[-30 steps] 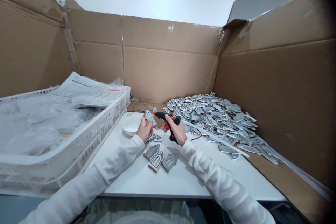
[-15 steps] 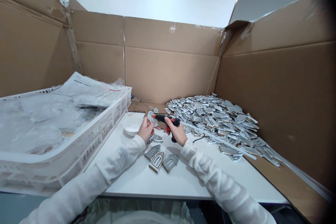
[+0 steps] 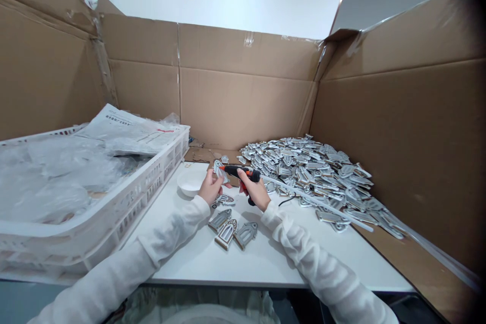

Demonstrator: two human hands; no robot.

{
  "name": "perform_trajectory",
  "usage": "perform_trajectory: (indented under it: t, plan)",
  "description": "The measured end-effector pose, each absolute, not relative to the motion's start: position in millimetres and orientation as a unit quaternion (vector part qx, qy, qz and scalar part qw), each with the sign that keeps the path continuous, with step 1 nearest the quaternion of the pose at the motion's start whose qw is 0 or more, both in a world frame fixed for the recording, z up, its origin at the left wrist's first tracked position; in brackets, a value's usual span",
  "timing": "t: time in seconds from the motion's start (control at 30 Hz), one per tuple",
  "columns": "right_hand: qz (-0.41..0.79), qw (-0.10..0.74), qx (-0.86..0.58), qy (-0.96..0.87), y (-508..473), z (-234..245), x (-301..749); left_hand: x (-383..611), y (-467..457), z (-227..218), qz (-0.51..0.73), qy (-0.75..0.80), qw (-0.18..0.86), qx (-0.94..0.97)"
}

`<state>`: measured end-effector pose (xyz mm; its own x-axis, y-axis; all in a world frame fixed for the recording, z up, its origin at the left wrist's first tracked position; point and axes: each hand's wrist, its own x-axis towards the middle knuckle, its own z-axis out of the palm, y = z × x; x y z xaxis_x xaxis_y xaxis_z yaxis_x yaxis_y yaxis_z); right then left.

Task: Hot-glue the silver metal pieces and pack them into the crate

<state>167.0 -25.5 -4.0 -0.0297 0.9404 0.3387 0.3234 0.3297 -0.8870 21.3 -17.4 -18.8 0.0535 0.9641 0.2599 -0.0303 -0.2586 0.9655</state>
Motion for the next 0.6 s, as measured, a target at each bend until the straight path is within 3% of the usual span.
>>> perform_trajectory:
  t: [0.6]
  plan:
    - [0.282, 0.483, -0.497, -0.663, -26.4, -1.5, 167.6, 22.3, -19.4, -18.8, 0.553, 0.416, 0.452, 0.564]
